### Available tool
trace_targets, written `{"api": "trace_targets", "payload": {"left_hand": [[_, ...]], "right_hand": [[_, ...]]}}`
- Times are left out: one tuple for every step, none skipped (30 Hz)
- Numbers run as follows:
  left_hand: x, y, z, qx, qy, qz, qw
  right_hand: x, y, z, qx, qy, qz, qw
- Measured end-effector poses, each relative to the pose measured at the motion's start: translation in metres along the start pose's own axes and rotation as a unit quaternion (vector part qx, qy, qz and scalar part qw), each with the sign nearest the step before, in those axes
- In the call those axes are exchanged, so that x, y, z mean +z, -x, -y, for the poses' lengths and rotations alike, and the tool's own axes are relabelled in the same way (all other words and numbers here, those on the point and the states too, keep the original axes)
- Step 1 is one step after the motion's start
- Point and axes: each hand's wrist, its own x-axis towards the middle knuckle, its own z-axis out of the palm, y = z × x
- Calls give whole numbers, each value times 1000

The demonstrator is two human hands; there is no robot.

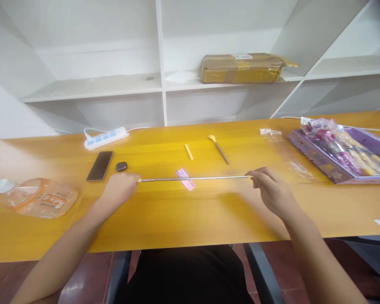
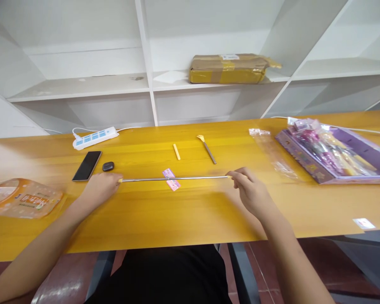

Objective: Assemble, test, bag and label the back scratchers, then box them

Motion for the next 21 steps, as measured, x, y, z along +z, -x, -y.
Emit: {"api": "trace_targets", "payload": {"left_hand": [[-1,-1,-7,7,6,1,1000],[-3,-2,-15,12,10,3,1000],[-5,-2,-24,16,13,4,1000],[-7,-3,-34,21,18,6,1000],[-9,-4,-45,27,23,8,999],[-11,-5,-56,37,30,11,999],[-13,-5,-66,46,38,20,998],[-14,-6,-77,53,46,28,997],[-15,-7,-85,59,51,34,996],[-16,-8,-92,64,55,38,996],[-17,-9,-97,66,57,40,995],[-17,-10,-100,67,59,42,995],[-17,-11,-101,67,60,44,995],[-17,-11,-100,66,60,45,995],[-17,-12,-99,66,61,47,995],[-17,-12,-97,64,61,47,995],[-16,-12,-95,65,63,46,995],[-16,-12,-93,65,65,45,995],[-15,-11,-91,65,67,43,995],[-15,-11,-90,66,70,40,995],[-14,-11,-90,66,73,37,994]], "right_hand": [[6,-4,8,-5,-8,5,1000],[12,-9,17,-11,-13,11,1000],[19,-14,28,-21,-16,18,999],[27,-19,41,-32,-18,26,999],[36,-24,55,-42,-18,35,998],[46,-29,70,-53,-18,44,997],[55,-33,85,-59,-18,55,997],[65,-36,101,-60,-17,66,996],[75,-38,115,-60,-16,78,995],[84,-39,127,-54,-12,88,995],[93,-39,138,-41,-6,89,995],[100,-39,145,-26,-1,89,996],[107,-38,150,-12,1,86,996],[112,-37,152,-1,-1,85,996],[115,-36,152,4,-7,89,996],[118,-36,151,5,-14,96,995],[120,-36,149,4,-20,104,994],[121,-36,147,4,-26,110,994],[121,-36,146,7,-30,114,993],[121,-37,145,9,-33,117,993],[120,-37,144,10,-35,119,992]]}}
